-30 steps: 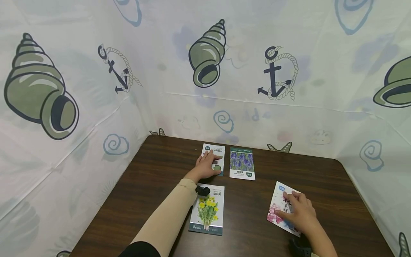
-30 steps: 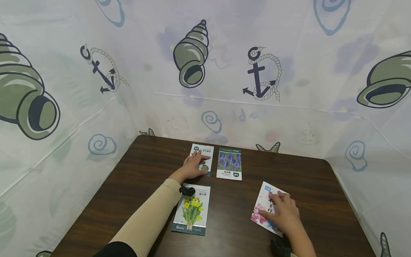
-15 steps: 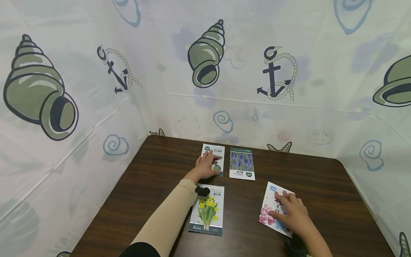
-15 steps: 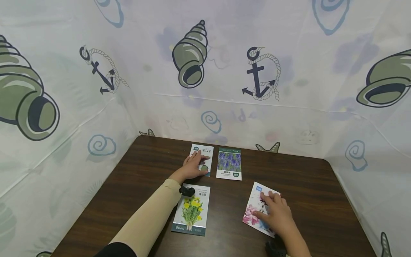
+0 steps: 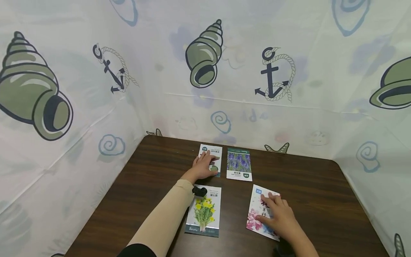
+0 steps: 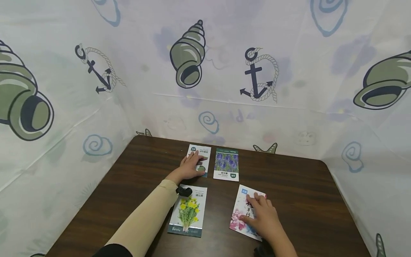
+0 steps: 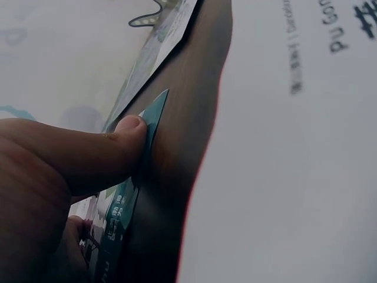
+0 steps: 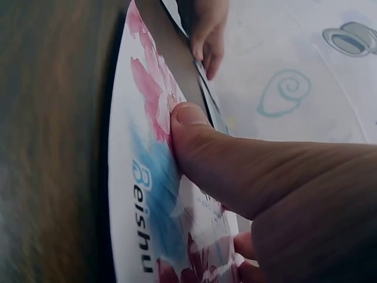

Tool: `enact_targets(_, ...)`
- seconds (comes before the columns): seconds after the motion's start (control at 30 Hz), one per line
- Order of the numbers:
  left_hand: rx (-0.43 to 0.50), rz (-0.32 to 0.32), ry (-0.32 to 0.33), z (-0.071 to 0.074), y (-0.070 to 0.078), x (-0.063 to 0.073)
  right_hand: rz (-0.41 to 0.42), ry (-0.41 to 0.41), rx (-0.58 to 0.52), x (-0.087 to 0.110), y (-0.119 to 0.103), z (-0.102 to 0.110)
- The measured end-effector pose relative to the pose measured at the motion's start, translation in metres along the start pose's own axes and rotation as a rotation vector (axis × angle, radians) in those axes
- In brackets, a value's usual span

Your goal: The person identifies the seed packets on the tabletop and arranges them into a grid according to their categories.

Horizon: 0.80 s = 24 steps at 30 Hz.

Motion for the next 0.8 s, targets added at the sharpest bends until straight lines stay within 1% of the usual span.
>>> enact_targets(0.07,-0.005,0.007,-0.004,0.000,-0.001,0.000,0.008,0.007,-0.019,0.000,-0.006,0.000)
enact_targets(0.2,-0.004,0.001,-0.008,0.000,-0.002,0.000,0.016,0.019,-0.049,-0.001,-0.013,0.002)
enact_targets(0.3,0.003,-0.009,-0.005,0.001,-0.001,-0.001,0.023,-0.005,-0.062,-0.002,-0.017,0.000)
enact_targets(0.43,0.001,-0.003,-0.006,0.002,-0.002,0.000,0.036,-0.040,-0.077,-0.002,-0.024,-0.003)
enact_targets(0.6,-0.004,0.012,-0.007,0.002,-0.002,0.001,0.048,-0.051,-0.120,-0.001,-0.029,-0.007)
enact_targets(0.8,-0.005,0.003,-0.009,0.001,0.001,0.000,0.122,-0.040,-0.182,0.002,-0.041,-0.009)
Point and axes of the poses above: each hand's wrist, its own x-axis away from the middle knuckle, its own z-axis out of the back of the hand, y = z × x, the point moved 9 cm from there along -x, towards the middle knuckle, and after that the axes turned 14 degrees about x, right-handed, at the moved point
